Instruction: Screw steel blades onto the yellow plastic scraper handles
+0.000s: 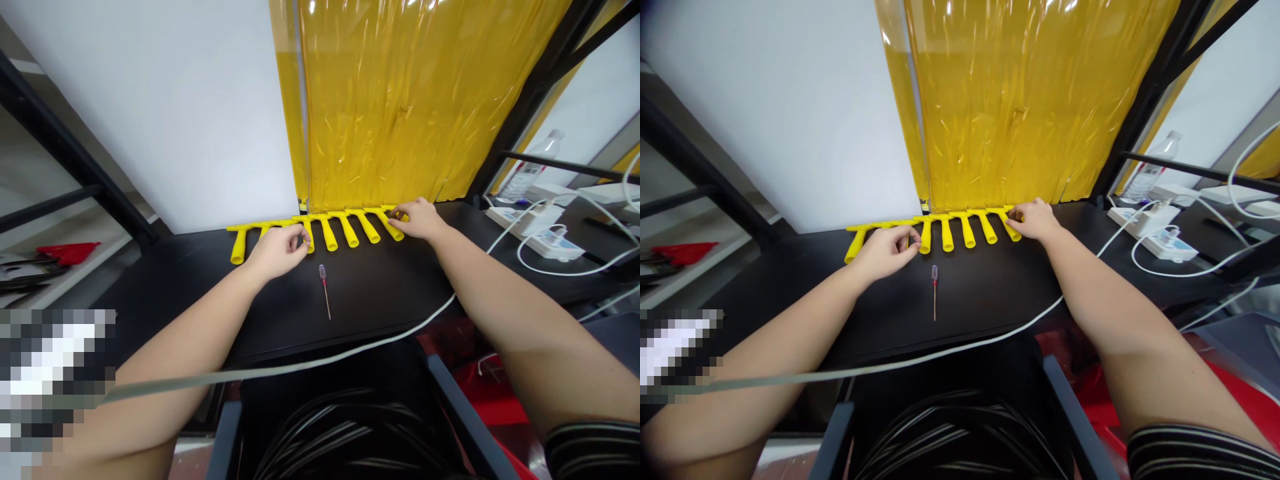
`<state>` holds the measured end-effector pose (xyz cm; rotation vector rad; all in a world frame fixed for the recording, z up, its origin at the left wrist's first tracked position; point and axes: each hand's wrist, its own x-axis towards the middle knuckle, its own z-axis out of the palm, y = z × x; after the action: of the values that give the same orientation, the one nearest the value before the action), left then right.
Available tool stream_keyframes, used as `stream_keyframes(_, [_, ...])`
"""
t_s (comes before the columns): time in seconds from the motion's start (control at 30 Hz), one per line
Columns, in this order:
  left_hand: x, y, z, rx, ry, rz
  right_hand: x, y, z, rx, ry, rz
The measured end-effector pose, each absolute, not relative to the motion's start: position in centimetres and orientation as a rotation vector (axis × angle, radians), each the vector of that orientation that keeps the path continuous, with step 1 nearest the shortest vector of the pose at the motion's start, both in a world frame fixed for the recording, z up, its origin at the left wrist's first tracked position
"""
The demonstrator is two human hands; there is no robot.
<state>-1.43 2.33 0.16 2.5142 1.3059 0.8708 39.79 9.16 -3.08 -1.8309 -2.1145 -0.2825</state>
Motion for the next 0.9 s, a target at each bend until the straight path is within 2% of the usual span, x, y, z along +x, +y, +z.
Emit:
stream_keyframes(0.27, [-1.4, 2.3, 0.1, 2.523, 1.294, 0.877, 36.0, 8.4, -2.9, -2.129, -2.156, -0.322])
stream_keyframes(0.43, [-1.4, 2.3, 0.2, 2.511, 1.297, 0.881, 35.7, 8.6, -3.0, -2.118, -2.147, -0.338])
stream_keyframes(0.7, [-1.3, 2.0, 0.3, 2.511, 1.301, 0.886, 36.0, 8.3, -2.2, -1.980, -1.933, -0.044])
stream_keyframes(0.9, [-1.3, 2.0, 0.3, 2.497, 1.266, 0.949, 36.4, 6.9, 0.6, -1.830, -1.764, 0.275])
